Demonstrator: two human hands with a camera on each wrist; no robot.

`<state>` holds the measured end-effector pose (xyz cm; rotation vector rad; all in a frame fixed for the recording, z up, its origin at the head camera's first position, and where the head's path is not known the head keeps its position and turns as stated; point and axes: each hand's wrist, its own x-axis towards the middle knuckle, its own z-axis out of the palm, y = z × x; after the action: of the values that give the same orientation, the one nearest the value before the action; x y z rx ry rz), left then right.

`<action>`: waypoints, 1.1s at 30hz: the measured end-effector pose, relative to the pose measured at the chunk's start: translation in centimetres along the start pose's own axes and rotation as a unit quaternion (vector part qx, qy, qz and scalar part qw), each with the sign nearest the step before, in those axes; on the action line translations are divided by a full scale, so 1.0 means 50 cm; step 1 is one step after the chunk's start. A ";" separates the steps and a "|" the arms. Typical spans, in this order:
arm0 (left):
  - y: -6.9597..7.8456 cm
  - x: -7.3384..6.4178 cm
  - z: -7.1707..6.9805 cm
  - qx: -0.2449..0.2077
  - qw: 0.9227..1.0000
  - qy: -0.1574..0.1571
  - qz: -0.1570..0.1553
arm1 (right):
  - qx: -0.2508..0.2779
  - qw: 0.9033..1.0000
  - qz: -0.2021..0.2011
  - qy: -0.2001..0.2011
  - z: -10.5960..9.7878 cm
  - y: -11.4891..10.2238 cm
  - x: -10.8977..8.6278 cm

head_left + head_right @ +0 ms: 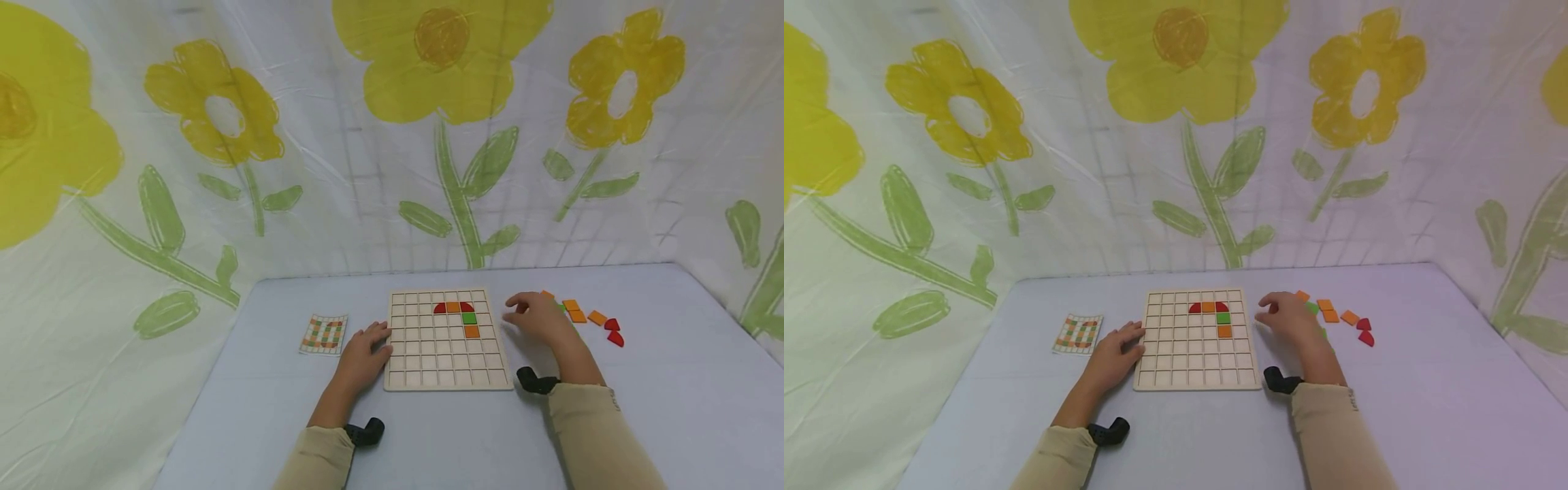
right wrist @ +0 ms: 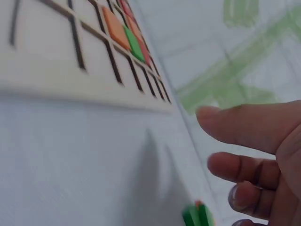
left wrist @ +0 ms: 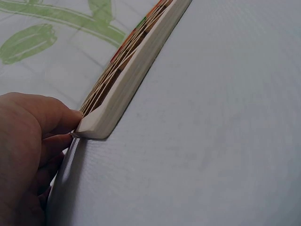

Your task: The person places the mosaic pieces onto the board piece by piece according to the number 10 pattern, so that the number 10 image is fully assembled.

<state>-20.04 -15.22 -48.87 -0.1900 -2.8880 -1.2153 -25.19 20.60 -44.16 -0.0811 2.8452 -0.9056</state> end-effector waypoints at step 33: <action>-0.004 0.002 0.002 0.008 1.000 0.001 0.003 | 0.008 0.997 0.067 0.025 -0.041 0.106 -0.016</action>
<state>-20.15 -15.29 -49.08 -0.1979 -2.8929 -1.1909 -24.76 26.17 -45.47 0.1360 2.8484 -0.9134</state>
